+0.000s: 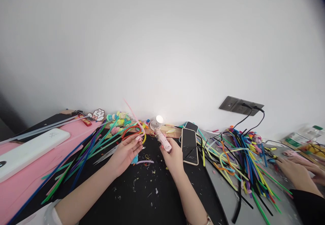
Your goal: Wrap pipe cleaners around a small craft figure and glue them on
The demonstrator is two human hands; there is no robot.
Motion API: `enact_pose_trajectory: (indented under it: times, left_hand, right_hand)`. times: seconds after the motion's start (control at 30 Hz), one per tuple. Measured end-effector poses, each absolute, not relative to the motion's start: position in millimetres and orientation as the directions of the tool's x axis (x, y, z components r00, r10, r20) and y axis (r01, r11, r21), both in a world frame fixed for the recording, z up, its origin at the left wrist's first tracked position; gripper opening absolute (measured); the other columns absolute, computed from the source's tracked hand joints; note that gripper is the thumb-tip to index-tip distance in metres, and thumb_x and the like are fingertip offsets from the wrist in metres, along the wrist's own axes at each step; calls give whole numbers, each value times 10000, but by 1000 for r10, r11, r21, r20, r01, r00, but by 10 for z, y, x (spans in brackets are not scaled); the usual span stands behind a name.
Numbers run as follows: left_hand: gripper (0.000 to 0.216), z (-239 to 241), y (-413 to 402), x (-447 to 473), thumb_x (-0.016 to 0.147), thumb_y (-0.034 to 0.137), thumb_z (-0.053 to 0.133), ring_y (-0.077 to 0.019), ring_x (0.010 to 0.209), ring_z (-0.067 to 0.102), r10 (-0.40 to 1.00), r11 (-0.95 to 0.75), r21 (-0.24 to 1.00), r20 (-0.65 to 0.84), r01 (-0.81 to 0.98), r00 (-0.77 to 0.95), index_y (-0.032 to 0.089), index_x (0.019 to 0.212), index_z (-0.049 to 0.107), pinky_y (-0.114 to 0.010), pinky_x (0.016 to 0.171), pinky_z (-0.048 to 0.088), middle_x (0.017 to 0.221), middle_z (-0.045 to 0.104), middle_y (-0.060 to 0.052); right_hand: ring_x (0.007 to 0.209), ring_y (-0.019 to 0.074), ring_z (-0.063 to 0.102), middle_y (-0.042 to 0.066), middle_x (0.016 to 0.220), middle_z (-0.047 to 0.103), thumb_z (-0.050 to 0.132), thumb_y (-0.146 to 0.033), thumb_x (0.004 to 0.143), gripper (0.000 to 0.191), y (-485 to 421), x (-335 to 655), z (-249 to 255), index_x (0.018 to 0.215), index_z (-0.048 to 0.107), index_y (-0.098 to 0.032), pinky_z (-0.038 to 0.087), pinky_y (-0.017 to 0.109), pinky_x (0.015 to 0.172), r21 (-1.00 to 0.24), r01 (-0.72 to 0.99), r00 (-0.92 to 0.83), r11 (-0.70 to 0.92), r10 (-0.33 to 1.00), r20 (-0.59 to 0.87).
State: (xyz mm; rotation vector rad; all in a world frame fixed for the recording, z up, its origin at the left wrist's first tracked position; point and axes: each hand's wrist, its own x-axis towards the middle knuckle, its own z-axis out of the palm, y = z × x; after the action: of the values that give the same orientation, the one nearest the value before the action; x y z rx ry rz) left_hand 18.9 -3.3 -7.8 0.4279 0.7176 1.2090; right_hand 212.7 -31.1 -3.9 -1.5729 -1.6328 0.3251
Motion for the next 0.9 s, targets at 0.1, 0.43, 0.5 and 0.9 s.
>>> enact_pose_trajectory:
  times: [0.1,0.43,0.5,0.9]
  left_hand:
    - [193,-52,-31,194,859,65,596,-80,709,664,940,320,617,-302,-719,159,193,820,734,-188,732,584,753,698,2]
    - [253,-46,-13,178,882,13,528,-93,653,670,936,304,584,-328,-753,124,144,783,720,-182,663,597,741,702,-30]
    - [258,-41,-17,186,883,0,514,-96,651,674,939,292,582,-324,-759,112,132,793,717,-187,655,600,742,702,-35]
    - [228,-17,-38,207,862,-12,546,-96,612,665,941,289,596,-322,-749,107,125,803,718,-195,617,598,727,703,-39]
  right_hand:
    - [844,217,631,69,957,699,536,-279,848,241,-320,2115,-25,1033,660,-184,476,300,736,-804,494,45,331,914,404]
    - [813,220,631,82,956,719,618,-364,822,315,-338,2085,-74,1048,711,-164,516,301,735,-902,271,-84,336,942,325]
    - [730,186,598,61,868,706,618,-360,821,291,-333,2083,-82,1007,719,-161,500,278,694,-905,267,-98,330,944,315]
    - [512,98,350,-30,574,491,594,-404,840,300,-332,2075,-112,955,700,-147,327,211,492,-921,247,-134,301,952,275]
